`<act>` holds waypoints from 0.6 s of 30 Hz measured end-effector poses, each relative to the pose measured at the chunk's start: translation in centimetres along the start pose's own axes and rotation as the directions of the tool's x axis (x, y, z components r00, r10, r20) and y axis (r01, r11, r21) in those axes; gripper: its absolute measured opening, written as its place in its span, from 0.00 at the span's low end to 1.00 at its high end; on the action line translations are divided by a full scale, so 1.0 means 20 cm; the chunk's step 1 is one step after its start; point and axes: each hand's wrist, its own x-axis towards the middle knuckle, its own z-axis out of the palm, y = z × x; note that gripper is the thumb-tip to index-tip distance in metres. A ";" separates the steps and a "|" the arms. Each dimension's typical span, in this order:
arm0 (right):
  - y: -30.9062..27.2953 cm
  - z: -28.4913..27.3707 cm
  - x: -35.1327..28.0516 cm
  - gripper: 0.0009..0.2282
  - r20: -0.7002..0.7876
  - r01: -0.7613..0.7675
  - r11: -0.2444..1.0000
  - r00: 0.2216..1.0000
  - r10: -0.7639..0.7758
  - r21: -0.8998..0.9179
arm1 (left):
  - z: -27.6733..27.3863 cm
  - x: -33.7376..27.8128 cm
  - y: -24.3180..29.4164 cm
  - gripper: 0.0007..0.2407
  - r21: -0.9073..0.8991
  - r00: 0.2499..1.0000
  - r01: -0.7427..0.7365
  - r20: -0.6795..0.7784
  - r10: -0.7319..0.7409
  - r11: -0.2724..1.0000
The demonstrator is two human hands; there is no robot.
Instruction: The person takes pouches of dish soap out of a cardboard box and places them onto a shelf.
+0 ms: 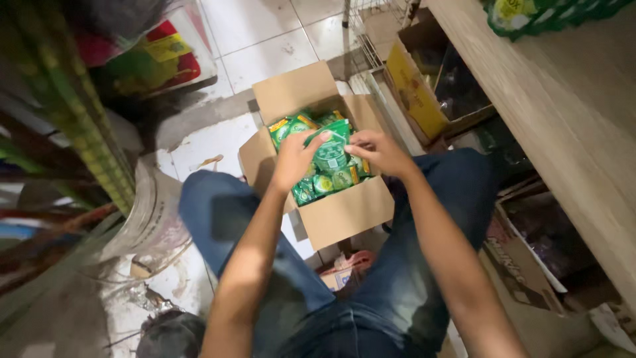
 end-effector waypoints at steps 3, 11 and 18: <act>-0.16 -0.03 -0.13 0.08 -0.021 0.073 0.993 0.997 -0.072 0.089 | -0.07 -0.02 0.26 0.17 -0.057 0.998 -0.061 0.008 0.062 0.996; -0.47 0.02 -0.25 0.04 -0.233 0.147 0.929 0.970 -0.068 0.339 | -0.08 0.05 0.54 0.16 -0.260 0.998 -0.046 0.018 0.053 0.964; -0.55 -0.06 -0.33 0.05 -0.410 0.156 0.968 0.910 -0.064 0.195 | -0.03 0.21 0.58 0.16 -0.427 0.986 -0.049 0.124 0.112 0.903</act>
